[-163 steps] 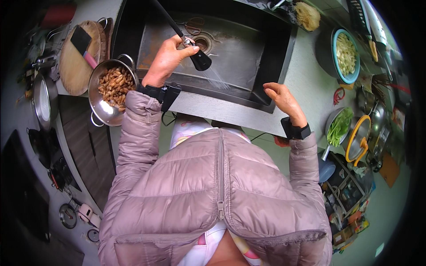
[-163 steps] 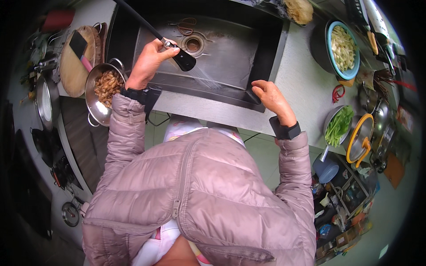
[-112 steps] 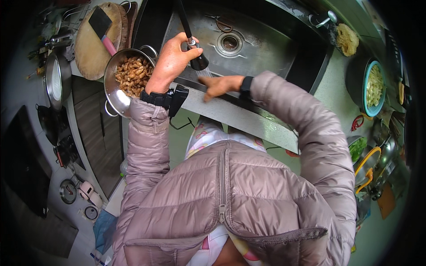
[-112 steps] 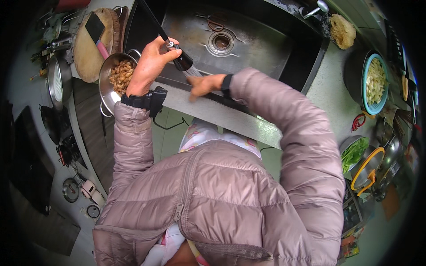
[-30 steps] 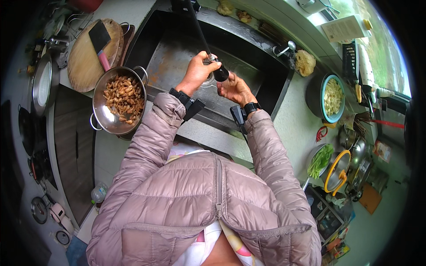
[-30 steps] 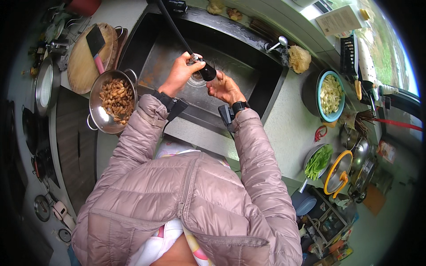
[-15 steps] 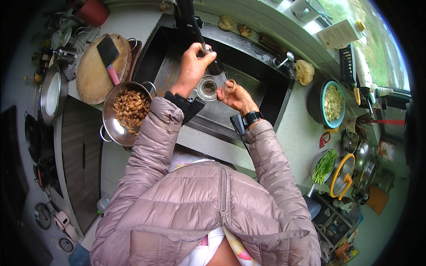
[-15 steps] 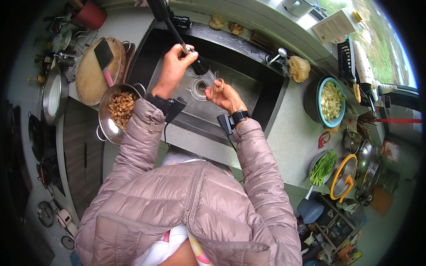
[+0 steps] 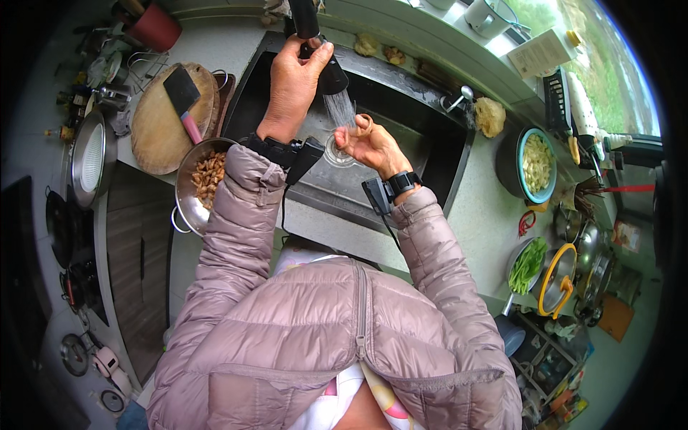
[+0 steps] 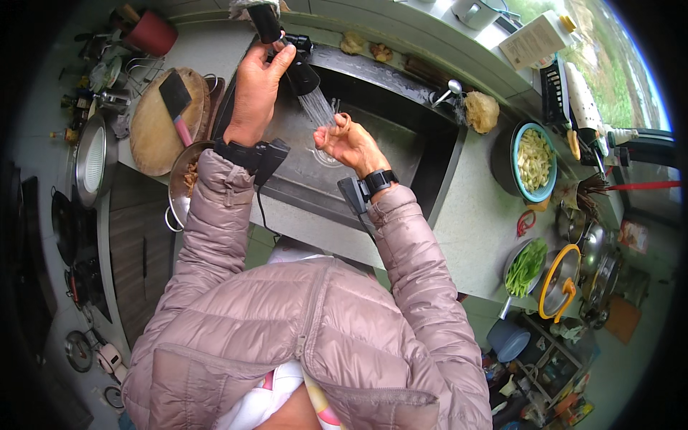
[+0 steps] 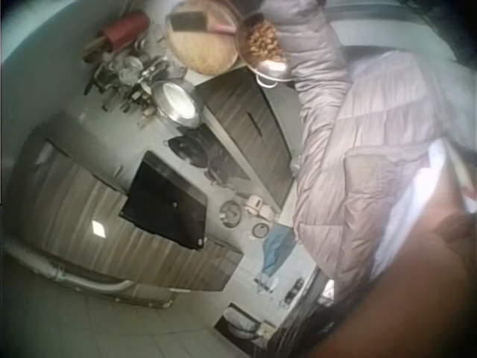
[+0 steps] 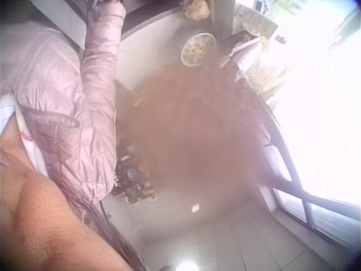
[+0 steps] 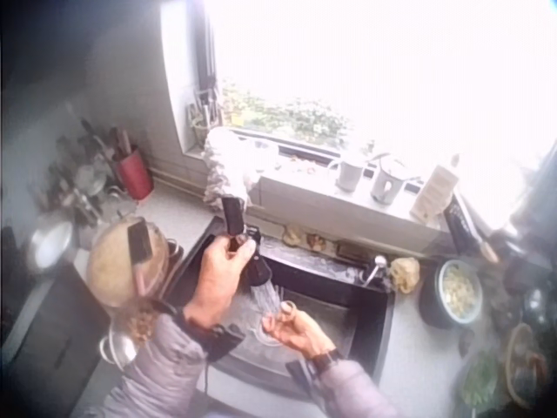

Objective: The person washes hands under running water, then wipes the kitchen floor with a cloth. They return to the sink to wash hands again, wipe the countertop, and rinse the cloth under the tap before placing it back on the counter.

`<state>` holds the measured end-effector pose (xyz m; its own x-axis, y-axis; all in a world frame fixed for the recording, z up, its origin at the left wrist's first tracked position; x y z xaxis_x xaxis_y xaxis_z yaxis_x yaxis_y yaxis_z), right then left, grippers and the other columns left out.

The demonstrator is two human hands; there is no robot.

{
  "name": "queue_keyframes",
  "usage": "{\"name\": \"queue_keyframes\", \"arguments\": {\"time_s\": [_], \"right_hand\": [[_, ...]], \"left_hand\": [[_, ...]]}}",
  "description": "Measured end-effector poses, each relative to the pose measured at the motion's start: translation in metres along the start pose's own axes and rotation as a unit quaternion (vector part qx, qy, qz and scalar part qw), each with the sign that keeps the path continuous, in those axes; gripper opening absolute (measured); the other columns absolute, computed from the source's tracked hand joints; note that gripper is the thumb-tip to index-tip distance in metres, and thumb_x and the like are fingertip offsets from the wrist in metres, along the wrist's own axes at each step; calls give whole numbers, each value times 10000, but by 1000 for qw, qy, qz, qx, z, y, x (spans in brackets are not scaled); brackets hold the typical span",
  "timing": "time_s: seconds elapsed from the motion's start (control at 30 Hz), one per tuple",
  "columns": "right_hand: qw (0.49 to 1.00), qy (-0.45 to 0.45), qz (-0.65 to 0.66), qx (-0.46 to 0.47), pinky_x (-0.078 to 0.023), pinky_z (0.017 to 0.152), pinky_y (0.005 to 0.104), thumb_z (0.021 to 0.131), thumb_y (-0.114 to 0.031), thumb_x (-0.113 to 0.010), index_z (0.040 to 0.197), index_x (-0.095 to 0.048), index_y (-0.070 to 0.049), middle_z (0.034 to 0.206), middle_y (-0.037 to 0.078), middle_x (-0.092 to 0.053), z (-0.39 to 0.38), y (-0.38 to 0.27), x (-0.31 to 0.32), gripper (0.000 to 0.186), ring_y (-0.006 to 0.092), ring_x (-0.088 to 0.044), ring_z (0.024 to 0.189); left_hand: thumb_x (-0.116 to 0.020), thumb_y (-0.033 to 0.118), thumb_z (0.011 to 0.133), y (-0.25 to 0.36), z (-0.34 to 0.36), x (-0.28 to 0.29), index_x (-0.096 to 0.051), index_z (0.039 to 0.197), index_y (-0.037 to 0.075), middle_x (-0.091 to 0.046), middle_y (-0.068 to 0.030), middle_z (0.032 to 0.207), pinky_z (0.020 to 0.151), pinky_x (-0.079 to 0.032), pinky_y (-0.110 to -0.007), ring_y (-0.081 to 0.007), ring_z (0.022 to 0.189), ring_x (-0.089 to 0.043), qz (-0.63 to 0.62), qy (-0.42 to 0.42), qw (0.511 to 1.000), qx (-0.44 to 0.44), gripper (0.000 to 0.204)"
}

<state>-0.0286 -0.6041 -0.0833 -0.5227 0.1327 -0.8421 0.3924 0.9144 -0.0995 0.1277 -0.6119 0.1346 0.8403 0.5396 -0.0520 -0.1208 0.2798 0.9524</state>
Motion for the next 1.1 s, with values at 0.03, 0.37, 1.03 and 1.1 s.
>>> {"name": "queue_keyframes", "arguments": {"time_s": [0.03,0.37,1.03,1.1], "right_hand": [[1000,-1,9,-3,-552,678,480,911,-128,-596,851,-520,-88,910,235,-534,2,0,1,104,402,-597,767],[998,-2,58,-6,-553,741,506,913,-144,-557,879,-535,-89,949,293,-532,5,-2,11,68,432,-574,819],[994,-37,-62,-77,-561,773,452,924,-177,-617,857,-583,-72,942,181,-634,16,10,19,129,344,-633,865],[993,-23,-67,-95,-569,761,457,932,-175,-606,879,-581,-72,943,177,-637,18,10,24,118,344,-641,861]], "left_hand": [[-684,185,909,2,1,1,-613,978,32,-566,27,798,624,-451,-224,-46,672,-514,3,0,1000,-1,183],[-649,171,936,-6,-2,-7,-591,1042,11,-591,9,848,661,-451,-209,-51,734,-542,-26,-11,999,14,200],[-562,324,981,-189,-180,-7,-662,943,114,-623,21,953,881,-408,-338,-87,944,-527,-195,-79,861,464,235],[-568,309,979,-189,-183,-9,-665,964,108,-625,18,959,879,-415,-331,-87,952,-531,-230,-83,850,467,223]]}}
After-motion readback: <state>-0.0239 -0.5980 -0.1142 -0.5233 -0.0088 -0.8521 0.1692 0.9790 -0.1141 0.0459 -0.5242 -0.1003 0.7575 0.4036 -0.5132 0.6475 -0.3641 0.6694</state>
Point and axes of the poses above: each hand's wrist, its own z-axis towards the middle knuckle, its own x-axis out of the back of the hand, y = z × x, the point moved 9 cm from there along z, towards the middle knuckle
